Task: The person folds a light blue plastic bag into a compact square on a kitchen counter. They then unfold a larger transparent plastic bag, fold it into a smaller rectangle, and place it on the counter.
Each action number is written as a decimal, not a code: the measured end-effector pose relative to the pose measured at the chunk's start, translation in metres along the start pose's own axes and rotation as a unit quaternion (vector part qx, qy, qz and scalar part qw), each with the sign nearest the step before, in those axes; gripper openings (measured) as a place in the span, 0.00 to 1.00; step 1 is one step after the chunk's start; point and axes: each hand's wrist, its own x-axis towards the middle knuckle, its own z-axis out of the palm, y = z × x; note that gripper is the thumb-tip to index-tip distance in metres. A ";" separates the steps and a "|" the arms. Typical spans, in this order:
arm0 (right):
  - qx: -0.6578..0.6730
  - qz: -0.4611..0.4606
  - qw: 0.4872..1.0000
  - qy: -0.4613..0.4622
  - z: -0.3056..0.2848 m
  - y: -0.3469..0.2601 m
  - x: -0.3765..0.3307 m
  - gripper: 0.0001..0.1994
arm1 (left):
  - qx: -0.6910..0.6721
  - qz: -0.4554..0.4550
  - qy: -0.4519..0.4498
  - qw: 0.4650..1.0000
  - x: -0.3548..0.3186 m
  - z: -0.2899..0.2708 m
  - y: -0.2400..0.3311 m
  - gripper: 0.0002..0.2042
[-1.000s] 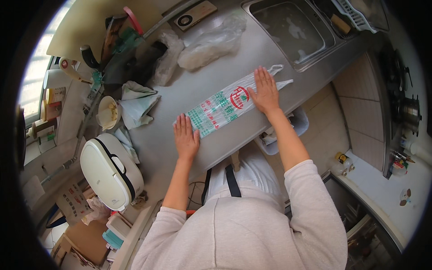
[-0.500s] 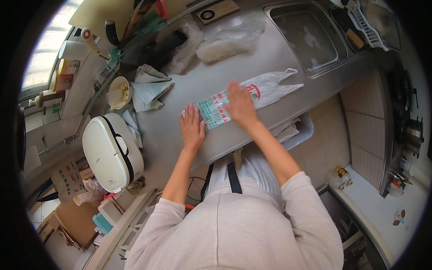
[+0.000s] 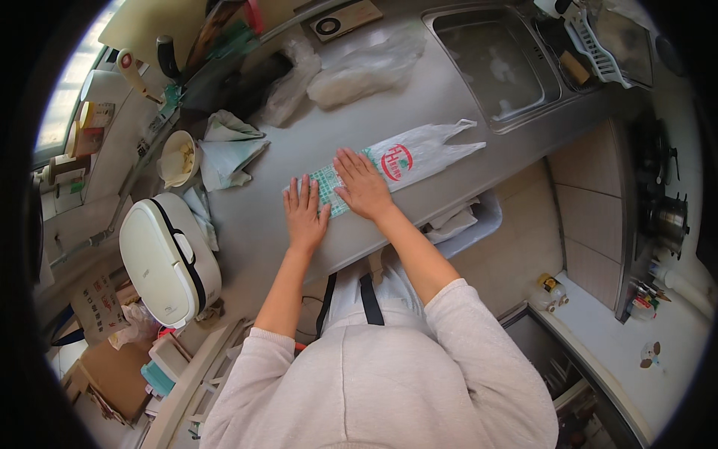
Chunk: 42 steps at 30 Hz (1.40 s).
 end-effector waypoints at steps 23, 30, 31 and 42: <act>-0.138 0.169 0.973 0.070 -0.056 0.184 -0.048 0.33 | 0.000 -0.011 0.001 1.000 0.000 -0.007 0.002 0.29; -0.117 0.158 0.980 -0.007 -0.099 0.155 -0.034 0.30 | -0.088 -0.048 0.025 0.995 0.016 -0.024 -0.008 0.22; -0.117 0.153 0.981 -0.033 -0.105 0.151 -0.030 0.27 | -0.116 -0.059 0.024 0.991 0.019 -0.025 -0.016 0.21; -0.098 -0.024 0.995 -0.017 -0.136 0.087 0.036 0.03 | -0.109 -0.028 -0.032 0.993 -0.012 -0.046 -0.018 0.15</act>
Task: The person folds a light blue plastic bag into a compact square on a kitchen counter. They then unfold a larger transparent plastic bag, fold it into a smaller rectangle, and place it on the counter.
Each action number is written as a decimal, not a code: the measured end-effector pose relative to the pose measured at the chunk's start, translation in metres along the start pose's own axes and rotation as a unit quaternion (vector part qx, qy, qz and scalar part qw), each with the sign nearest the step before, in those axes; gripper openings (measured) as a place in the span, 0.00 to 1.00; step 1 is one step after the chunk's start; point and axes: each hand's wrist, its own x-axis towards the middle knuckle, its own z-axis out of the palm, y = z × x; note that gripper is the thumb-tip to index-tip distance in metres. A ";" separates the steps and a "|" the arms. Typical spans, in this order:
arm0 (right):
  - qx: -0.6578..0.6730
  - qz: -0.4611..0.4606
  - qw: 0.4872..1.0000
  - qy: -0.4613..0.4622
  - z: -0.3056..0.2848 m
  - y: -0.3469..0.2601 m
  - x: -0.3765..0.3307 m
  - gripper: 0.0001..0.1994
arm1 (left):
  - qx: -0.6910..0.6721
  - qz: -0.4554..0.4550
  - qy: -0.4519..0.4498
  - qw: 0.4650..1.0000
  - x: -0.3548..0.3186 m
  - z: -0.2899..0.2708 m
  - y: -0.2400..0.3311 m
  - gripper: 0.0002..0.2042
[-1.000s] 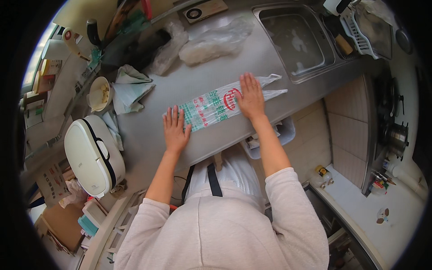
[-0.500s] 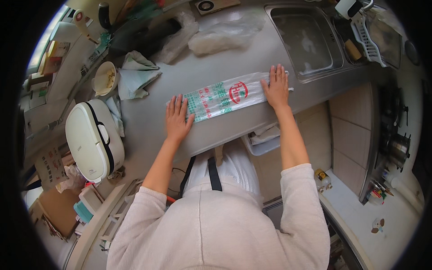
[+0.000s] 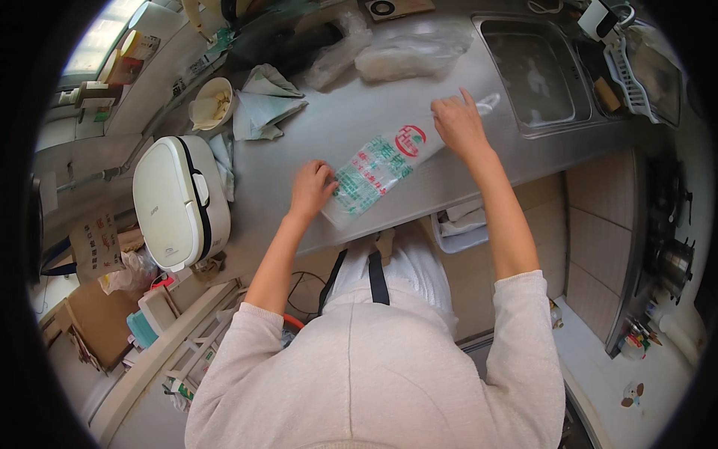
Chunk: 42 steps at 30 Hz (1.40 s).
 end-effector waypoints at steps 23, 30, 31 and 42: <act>0.151 -0.137 0.973 -0.107 0.076 -0.165 -0.144 0.34 | 0.053 0.151 -0.083 0.984 -0.101 0.001 0.014 0.33; 0.220 -0.139 0.965 -0.012 0.077 -0.171 -0.137 0.20 | 0.001 0.155 -0.021 0.988 -0.121 0.021 0.016 0.34; 0.242 -0.143 0.959 -0.024 0.075 -0.169 -0.136 0.19 | -0.017 0.162 -0.033 0.986 -0.119 0.019 0.016 0.33; 0.268 -0.100 0.958 0.023 0.072 -0.146 -0.112 0.19 | 0.040 0.224 -0.045 0.973 -0.066 0.023 0.004 0.27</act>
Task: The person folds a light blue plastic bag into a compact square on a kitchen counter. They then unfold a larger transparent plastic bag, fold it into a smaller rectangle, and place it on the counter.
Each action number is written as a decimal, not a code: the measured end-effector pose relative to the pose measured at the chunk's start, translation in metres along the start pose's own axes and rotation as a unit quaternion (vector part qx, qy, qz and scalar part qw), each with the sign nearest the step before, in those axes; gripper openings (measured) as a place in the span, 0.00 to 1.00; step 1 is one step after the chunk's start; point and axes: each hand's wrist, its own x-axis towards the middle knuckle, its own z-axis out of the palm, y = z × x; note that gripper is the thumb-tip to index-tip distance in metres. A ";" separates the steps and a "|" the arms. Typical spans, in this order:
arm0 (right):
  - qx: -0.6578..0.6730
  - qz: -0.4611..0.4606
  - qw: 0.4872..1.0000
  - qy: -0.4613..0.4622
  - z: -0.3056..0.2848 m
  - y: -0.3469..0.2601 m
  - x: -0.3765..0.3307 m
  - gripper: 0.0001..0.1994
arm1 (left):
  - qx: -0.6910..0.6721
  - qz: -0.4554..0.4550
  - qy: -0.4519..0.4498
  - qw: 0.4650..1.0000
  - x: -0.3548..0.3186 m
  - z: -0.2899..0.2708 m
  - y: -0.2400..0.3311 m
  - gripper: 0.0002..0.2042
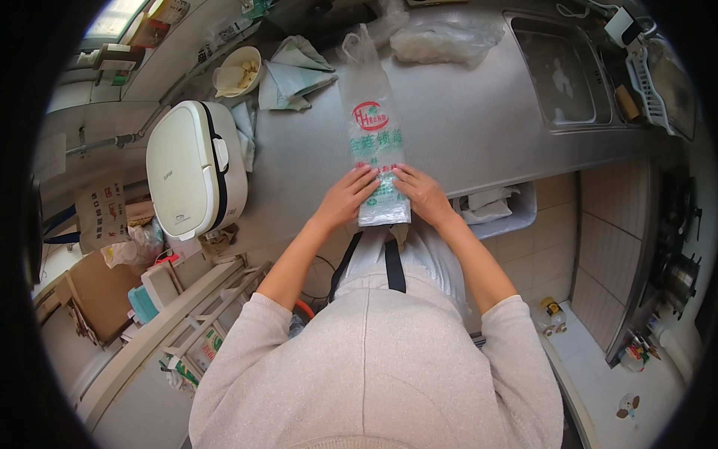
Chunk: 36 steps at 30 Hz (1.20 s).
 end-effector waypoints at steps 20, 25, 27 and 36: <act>-0.101 0.079 0.992 -0.004 0.024 0.017 0.033 0.21 | -0.110 -0.180 0.131 0.969 0.000 -0.015 0.016 0.24; -0.154 -0.093 0.983 -0.041 0.005 0.020 0.028 0.20 | -0.116 -0.105 0.036 0.987 -0.013 -0.002 0.034 0.44; -0.092 -0.087 0.989 -0.075 0.005 0.021 0.023 0.19 | -0.119 -0.098 0.017 0.988 -0.015 0.000 0.030 0.47; 0.045 0.063 0.997 -0.006 0.008 0.022 0.019 0.18 | -0.101 -0.139 0.115 0.978 0.001 -0.001 0.003 0.18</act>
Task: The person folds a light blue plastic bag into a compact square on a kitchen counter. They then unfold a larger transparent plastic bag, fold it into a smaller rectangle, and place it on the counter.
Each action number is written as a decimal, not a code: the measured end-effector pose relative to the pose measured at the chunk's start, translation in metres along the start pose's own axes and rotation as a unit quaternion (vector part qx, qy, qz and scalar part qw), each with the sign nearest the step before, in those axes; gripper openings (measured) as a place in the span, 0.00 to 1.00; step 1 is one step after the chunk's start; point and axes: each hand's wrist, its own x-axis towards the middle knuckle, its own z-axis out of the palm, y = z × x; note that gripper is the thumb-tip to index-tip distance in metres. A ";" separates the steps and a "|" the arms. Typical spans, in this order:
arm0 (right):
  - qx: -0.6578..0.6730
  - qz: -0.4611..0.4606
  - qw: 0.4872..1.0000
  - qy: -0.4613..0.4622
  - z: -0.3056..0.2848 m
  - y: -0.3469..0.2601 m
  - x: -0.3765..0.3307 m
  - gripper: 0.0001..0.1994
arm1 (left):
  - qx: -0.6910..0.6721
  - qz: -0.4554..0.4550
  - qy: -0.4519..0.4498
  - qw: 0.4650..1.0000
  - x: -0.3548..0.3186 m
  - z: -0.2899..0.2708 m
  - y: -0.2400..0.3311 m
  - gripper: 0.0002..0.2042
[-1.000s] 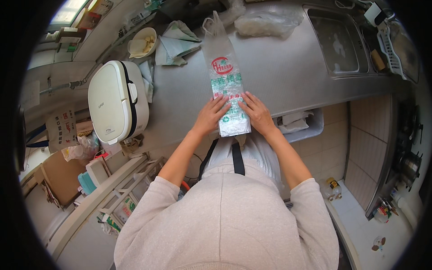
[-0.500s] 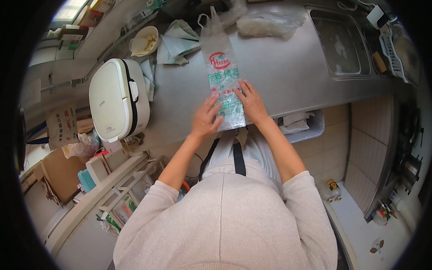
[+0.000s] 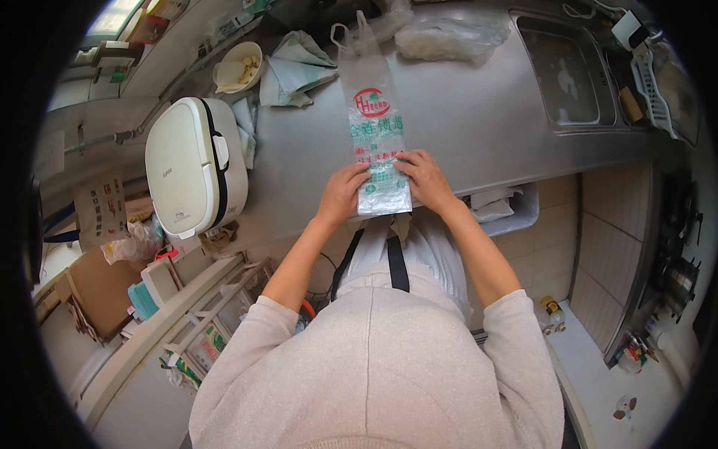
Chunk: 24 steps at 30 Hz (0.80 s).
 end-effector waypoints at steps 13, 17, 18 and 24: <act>-0.053 0.280 0.956 0.074 0.015 -0.017 0.019 0.13 | -0.039 -0.330 0.060 0.941 0.031 0.016 0.010 0.16; -0.098 0.270 0.955 0.081 0.020 -0.017 0.021 0.14 | -0.014 -0.338 0.039 0.940 0.037 0.015 0.007 0.15; -0.107 0.271 0.953 0.077 0.020 -0.018 0.022 0.13 | 0.002 -0.336 0.035 0.941 0.038 0.014 0.007 0.15; -0.168 0.246 0.951 0.079 0.026 -0.018 0.021 0.12 | 0.040 -0.318 0.039 0.946 0.038 0.017 0.008 0.15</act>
